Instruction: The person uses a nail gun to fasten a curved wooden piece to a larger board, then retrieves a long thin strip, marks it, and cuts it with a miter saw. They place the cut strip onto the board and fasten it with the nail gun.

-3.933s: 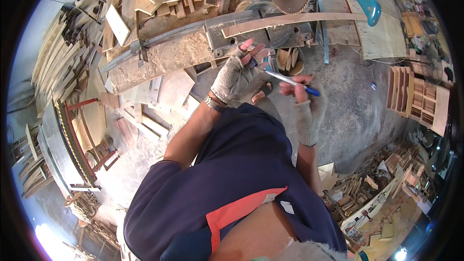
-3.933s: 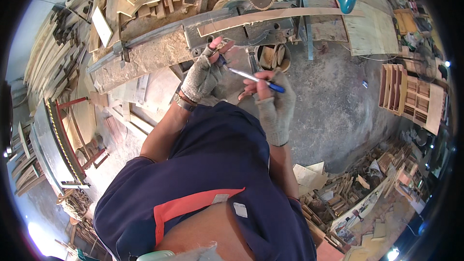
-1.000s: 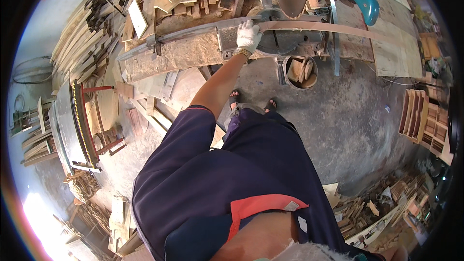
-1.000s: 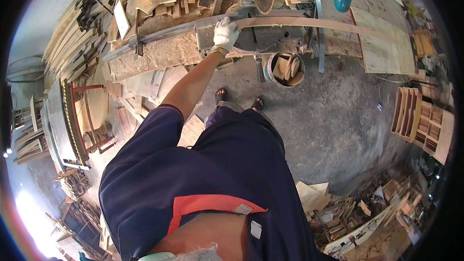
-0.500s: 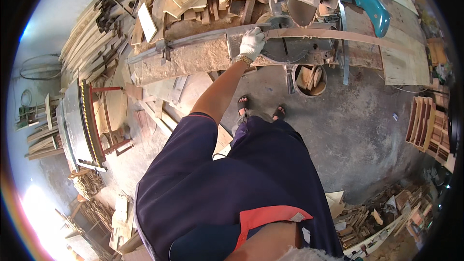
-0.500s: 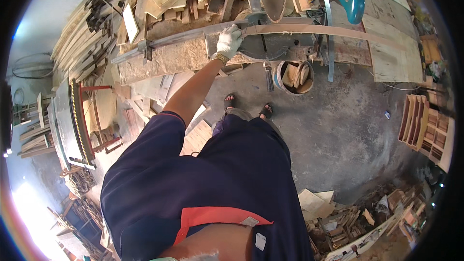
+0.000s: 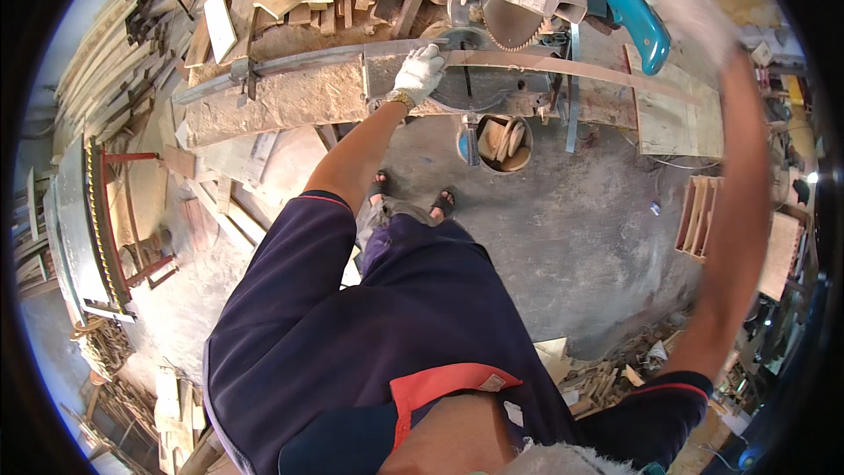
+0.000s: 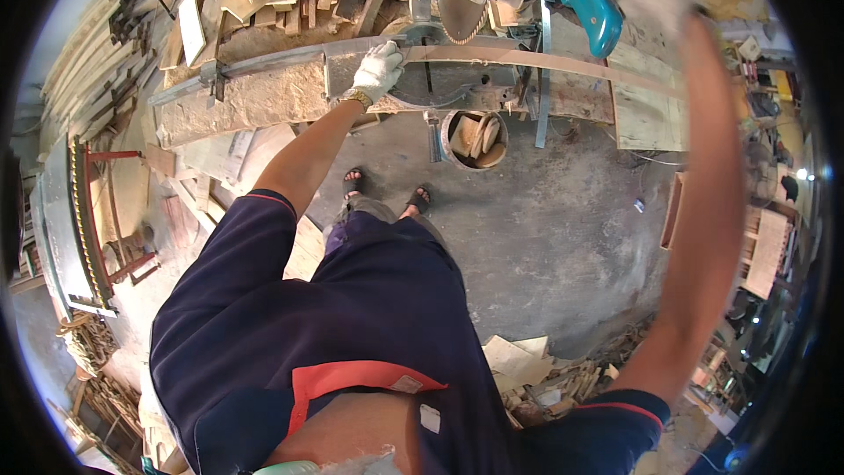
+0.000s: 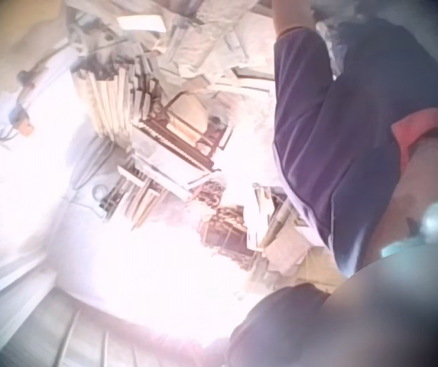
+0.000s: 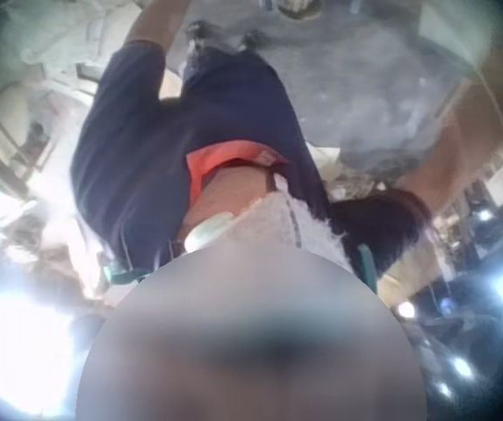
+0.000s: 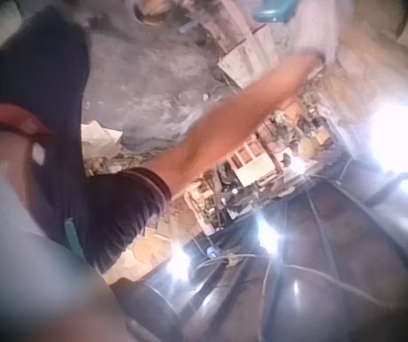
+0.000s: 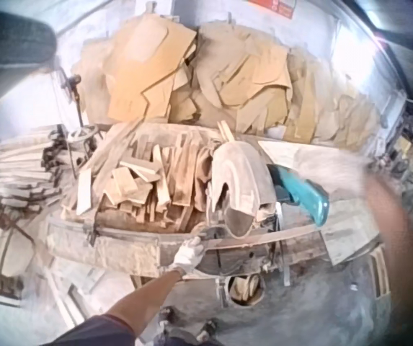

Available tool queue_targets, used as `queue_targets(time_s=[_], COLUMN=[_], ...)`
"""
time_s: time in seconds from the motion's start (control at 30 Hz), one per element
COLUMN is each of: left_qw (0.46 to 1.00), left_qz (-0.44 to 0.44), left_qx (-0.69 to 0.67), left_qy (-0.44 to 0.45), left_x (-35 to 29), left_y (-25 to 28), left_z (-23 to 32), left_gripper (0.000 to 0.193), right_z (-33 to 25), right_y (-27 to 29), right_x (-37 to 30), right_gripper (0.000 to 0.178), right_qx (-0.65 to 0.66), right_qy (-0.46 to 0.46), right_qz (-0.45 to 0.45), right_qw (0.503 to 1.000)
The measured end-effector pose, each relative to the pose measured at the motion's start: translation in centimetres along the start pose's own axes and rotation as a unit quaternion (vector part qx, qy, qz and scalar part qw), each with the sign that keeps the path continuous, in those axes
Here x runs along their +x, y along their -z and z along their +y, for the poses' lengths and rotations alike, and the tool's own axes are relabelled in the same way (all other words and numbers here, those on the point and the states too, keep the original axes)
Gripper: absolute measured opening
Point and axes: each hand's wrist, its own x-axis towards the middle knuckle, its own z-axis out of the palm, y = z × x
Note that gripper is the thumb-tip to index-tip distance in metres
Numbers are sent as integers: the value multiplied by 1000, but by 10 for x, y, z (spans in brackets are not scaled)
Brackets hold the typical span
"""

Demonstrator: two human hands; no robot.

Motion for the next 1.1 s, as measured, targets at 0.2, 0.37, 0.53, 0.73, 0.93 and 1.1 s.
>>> queue_targets(time_s=[0.2,0.37,0.53,0.73,0.93,1.1], left_qw=[1000,999,998,998,997,998], left_qz=[25,46,54,39,56,16], left_qx=[14,22,34,47,49,53], left_qy=[8,0,-13,-14,-18,-1], left_x=[-1,-3,-3,-2,-3,-2], left_y=[-3,-3,0,1,4,4], left_z=[4,7,8,10,11,12], left_gripper=[19,19,18,19,15,21], right_z=[-1,24,58,63,53,51], right_y=[-83,-207,-294,-299,-295,-303], right_x=[7,-61,-81,-87,-86,-87], right_gripper=[75,33,30,30,30,32], right_qx=[161,158,174,149,149,168], right_qy=[-177,-232,-237,-226,-276,-270], right_qz=[-53,77,189,196,187,199], right_qw=[969,957,937,943,931,927])
